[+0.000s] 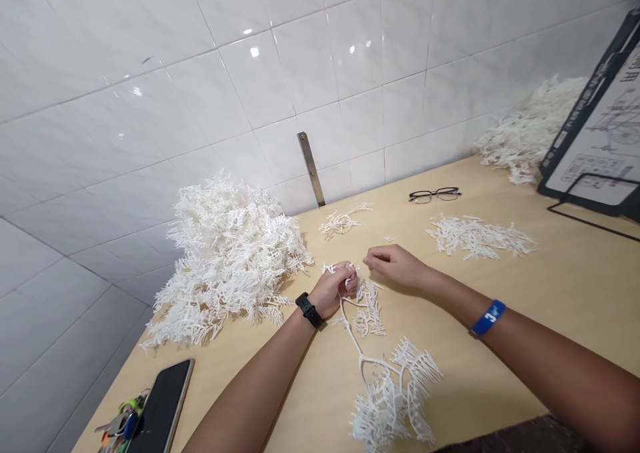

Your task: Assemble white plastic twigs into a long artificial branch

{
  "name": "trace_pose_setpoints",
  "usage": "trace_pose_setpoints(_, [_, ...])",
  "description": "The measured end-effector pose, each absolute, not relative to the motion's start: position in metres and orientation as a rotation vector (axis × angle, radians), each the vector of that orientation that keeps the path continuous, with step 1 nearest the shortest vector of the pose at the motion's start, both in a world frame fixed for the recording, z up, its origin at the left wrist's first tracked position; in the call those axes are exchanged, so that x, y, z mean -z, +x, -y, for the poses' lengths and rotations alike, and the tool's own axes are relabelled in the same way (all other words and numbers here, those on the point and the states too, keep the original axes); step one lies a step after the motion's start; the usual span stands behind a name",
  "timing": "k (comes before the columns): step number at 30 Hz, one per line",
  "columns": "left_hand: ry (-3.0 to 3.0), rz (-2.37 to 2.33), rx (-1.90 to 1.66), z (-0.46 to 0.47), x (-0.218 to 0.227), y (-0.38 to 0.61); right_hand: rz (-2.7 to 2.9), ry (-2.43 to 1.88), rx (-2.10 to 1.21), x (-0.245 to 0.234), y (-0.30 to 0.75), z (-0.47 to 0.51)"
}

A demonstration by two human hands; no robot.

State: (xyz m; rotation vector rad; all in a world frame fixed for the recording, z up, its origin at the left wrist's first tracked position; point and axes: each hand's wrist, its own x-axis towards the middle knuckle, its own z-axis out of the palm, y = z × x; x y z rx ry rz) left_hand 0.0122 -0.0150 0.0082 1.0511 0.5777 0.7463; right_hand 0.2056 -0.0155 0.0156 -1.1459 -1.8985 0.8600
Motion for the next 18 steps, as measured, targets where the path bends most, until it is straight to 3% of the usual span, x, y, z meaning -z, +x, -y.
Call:
trace_pose_setpoints(6, [1.126, -0.615, -0.707, 0.016, -0.009, 0.011, 2.068, -0.919, -0.959, -0.016, 0.195, 0.024])
trace_pose_setpoints(15, [1.235, -0.548, -0.572, 0.015, -0.006, 0.006, 1.939, -0.727, -1.452, -0.022, 0.194, 0.029])
trace_pose_setpoints(18, [1.17, -0.506, -0.584, 0.014, -0.008, 0.005, 1.911, -0.808, -1.415, -0.018, 0.197, 0.025])
